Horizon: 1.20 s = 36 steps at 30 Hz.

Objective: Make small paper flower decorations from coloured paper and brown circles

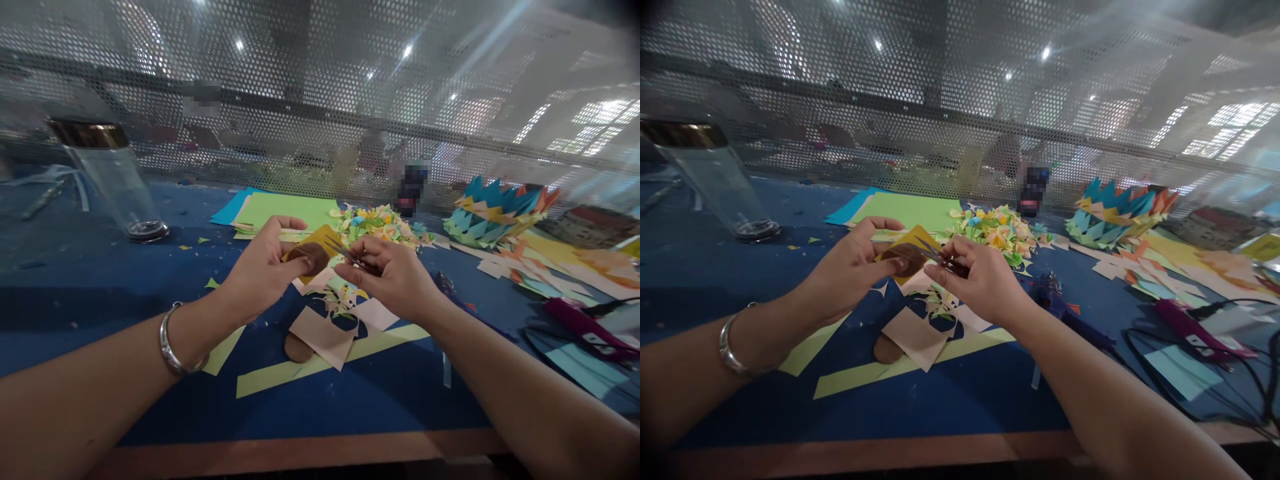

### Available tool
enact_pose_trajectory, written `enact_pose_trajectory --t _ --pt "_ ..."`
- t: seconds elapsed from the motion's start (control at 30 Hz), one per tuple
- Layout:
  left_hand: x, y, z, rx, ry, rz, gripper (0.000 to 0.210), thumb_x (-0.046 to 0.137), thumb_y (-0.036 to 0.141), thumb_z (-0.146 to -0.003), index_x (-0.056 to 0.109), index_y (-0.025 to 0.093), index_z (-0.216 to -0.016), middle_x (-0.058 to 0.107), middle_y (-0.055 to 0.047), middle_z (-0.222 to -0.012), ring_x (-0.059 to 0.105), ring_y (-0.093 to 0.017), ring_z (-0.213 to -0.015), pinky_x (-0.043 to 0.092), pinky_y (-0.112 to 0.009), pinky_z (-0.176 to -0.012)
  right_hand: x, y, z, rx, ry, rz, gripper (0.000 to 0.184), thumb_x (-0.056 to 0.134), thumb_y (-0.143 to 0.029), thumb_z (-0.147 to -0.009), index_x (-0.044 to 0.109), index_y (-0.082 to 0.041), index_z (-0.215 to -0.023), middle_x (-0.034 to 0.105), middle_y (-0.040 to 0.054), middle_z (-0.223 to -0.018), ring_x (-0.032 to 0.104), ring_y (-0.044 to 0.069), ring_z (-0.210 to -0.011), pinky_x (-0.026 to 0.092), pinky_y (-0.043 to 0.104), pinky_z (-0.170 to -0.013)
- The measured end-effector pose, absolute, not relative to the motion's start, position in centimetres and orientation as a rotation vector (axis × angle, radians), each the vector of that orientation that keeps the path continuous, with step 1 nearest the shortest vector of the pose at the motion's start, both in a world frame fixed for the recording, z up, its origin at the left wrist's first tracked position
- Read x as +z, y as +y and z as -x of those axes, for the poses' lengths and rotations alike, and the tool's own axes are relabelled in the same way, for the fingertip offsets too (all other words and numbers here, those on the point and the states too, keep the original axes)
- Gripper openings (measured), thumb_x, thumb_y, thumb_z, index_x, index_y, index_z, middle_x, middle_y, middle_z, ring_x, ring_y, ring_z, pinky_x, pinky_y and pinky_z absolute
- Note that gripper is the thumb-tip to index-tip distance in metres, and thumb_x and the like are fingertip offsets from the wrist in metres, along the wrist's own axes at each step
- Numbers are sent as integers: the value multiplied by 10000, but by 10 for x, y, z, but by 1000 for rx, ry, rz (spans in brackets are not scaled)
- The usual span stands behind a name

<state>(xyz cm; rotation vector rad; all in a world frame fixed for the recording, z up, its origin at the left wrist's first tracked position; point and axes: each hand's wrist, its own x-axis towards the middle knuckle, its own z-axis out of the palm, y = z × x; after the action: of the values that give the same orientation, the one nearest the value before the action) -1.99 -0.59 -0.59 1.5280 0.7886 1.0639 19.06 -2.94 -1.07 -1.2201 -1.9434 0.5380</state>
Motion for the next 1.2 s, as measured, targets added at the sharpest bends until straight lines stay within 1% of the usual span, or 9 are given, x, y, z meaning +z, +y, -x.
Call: enact_pose_trajectory --t 0.1,0.2,0.27,0.43,0.53,0.63,0.73,0.93,1.2 --pt "-6 -10 18 995 759 -1645 455 692 200 -811 431 250 -1180 672 1 -777 693 -194 -758 508 -300 -679 -17 -27 -187 612 -1910 1147 260 665 -427 -866 591 -198 -964 573 -15 -734 468 111 -614 332 262 -558" --pt "-7 -13 17 985 743 -1637 487 732 213 -787 457 249 -1188 674 4 -769 697 -197 -741 512 -302 -673 -19 -27 -183 672 -1910 1090 185 644 -364 -879 604 -190 -931 602 1 -795 516 125 -687 377 266 -609" --pt "-8 -14 16 985 722 -1518 498 746 206 -777 480 249 -1196 697 -6 -837 705 -196 -795 529 -321 -735 -17 -28 -181 716 -1877 1055 174 655 -347 -871 592 -191 -918 609 3 -802 540 131 -711 403 266 -626" --pt "-7 -16 14 959 644 -1274 189 768 193 -762 665 182 -920 723 -46 -986 671 -182 -968 500 -312 -914 -11 -33 -179 712 -1802 994 202 674 -362 -869 595 -190 -940 618 21 -858 584 146 -777 448 268 -662" --pt "-3 -15 12 975 632 -1263 147 756 181 -775 700 186 -911 736 -48 -1002 669 -178 -968 493 -305 -920 -9 -34 -181 721 -1809 1010 258 699 -408 -857 605 -195 -968 582 -2 -800 530 115 -673 390 242 -571" --pt "-1 -13 14 1038 686 -1258 208 768 175 -758 718 187 -960 747 -58 -1026 675 -186 -968 501 -296 -871 -8 -32 -185 751 -1801 1054 307 614 -504 -905 594 -198 -918 425 -54 -634 366 78 -525 254 240 -475" --pt "-2 -9 16 1081 760 -1244 234 801 234 -733 726 183 -949 750 -67 -1018 682 -199 -954 505 -288 -795 -8 -32 -186 807 -1798 1082 384 532 -572 -931 573 -198 -857 302 -76 -579 268 73 -485 183 253 -458" --pt "-5 -5 20 1126 775 -1248 236 807 268 -730 729 189 -938 739 -46 -952 664 -174 -893 478 -279 -767 -6 -33 -186 850 -1845 1142 458 506 -623 -921 560 -188 -786 236 -86 -558 227 73 -476 160 262 -460" --pt "-4 -11 18 1023 716 -1331 222 778 284 -767 753 199 -971 732 -45 -946 638 -167 -871 449 -278 -739 -8 -32 -186 869 -1849 1134 467 525 -617 -914 520 -191 -721 251 -78 -570 240 73 -486 174 261 -460"
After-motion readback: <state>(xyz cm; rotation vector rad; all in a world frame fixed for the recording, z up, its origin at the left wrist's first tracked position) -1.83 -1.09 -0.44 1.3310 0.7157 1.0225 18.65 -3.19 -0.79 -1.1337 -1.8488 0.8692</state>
